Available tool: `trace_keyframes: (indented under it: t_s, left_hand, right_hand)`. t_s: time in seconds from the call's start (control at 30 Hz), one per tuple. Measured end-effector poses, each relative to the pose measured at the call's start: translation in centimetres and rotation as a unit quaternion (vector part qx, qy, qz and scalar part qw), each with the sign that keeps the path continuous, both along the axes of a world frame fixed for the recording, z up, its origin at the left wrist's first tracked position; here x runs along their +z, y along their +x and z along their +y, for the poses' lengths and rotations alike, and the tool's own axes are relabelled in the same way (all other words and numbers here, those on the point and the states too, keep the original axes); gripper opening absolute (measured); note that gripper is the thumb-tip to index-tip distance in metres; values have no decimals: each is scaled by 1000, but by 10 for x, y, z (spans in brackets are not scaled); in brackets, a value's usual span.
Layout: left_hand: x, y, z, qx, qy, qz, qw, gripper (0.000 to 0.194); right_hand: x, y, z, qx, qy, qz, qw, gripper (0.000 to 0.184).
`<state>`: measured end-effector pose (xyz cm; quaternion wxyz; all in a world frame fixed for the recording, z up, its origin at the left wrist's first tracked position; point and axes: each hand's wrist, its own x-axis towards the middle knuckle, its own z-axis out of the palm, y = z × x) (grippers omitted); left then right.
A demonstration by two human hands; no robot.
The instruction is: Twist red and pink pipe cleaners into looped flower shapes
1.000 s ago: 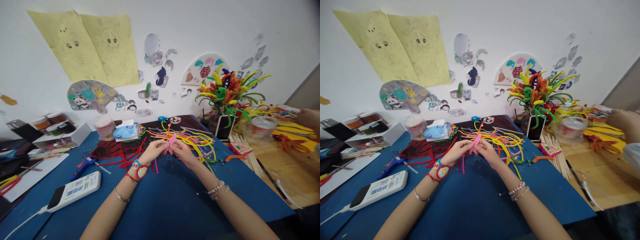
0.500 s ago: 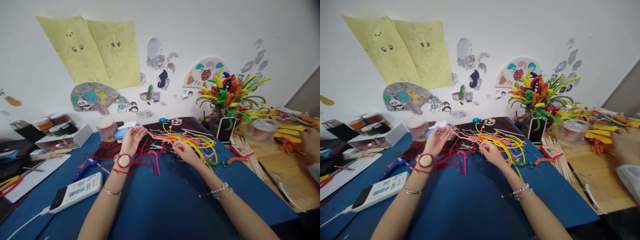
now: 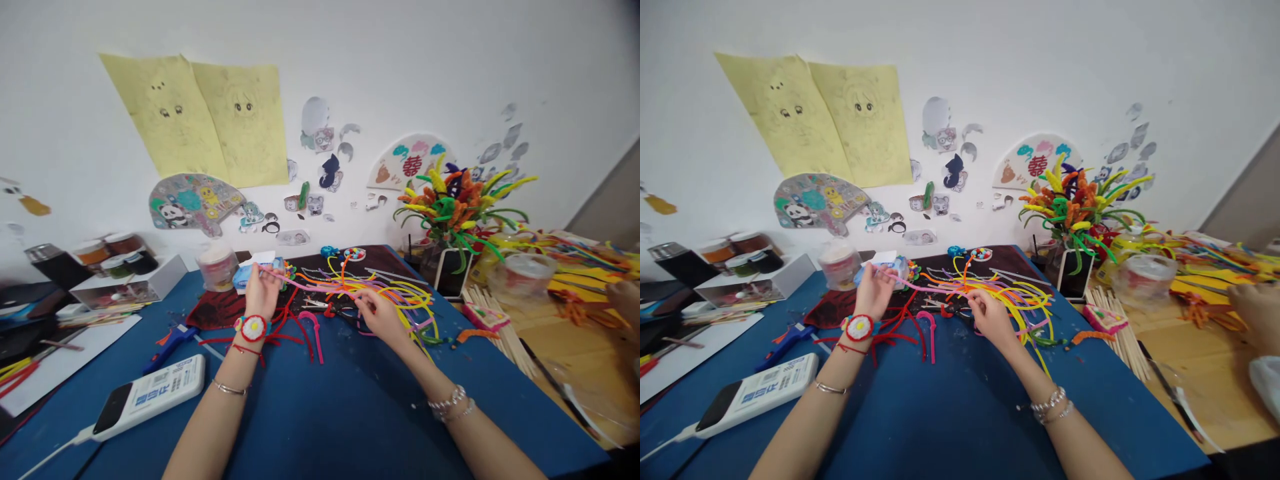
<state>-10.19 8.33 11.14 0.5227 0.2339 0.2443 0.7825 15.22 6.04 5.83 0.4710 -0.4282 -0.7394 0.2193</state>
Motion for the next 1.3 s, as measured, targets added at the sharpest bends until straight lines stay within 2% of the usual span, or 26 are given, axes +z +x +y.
trace_keyframes:
  t_s: [0.07,0.13,0.23,0.33,0.43,0.5,0.57,0.67,0.73,0.8,0.87,0.93,1.0,1.1,1.17,1.23,1.3]
  left_hand:
    - [1,18,-7,-70,7,25,997,23]
    - [2,37,-16,-127,32,96,987,24]
    - [-1,58,-29,-205,73,235,947,32]
    - [-6,64,-33,-215,62,372,901,30]
    - [-12,62,-30,-181,50,432,882,26]
    - [-16,61,-27,-164,49,429,887,25]
    - [-19,63,-25,-138,44,419,896,25]
    - [-23,70,-24,-69,28,430,900,24]
    - [-26,73,-25,-21,20,457,889,23]
    - [-27,75,-26,17,14,487,873,21]
    - [-29,75,-26,47,11,503,863,19]
    - [-33,75,-25,56,3,495,867,18]
    - [-38,75,-22,40,-15,463,885,18]
    - [-46,76,-16,-4,-44,407,912,18]
    - [-50,77,-14,-40,-55,378,923,19]
    - [-51,79,-15,-72,-52,354,931,21]
    - [-50,82,-18,-88,-30,346,933,25]
  right_hand:
    - [-3,-6,-2,81,-108,82,987,22]
    - [-4,-13,-6,135,-181,142,964,25]
    - [-3,-20,-13,179,-260,202,927,25]
    - [-2,-22,-19,230,-330,241,883,25]
    - [0,-22,-23,262,-359,249,860,24]
    - [0,-24,-24,257,-345,235,871,23]
    - [0,-28,-27,227,-295,196,907,21]
    - [-2,-35,-33,125,-140,80,979,16]
    - [-3,-38,-37,52,-29,-25,998,12]
    - [-6,-41,-40,-5,41,-145,989,13]
    - [-10,-45,-42,-50,85,-262,960,16]
    - [-12,-49,-43,-89,111,-350,926,19]
    - [-14,-54,-44,-115,122,-397,903,21]
    - [-12,-58,-47,-126,122,-414,893,21]
    - [-10,-56,-46,-123,111,-389,906,21]
    - [-9,-50,-44,-105,74,-307,943,18]
    - [-7,-43,-39,-22,-7,-167,986,16]
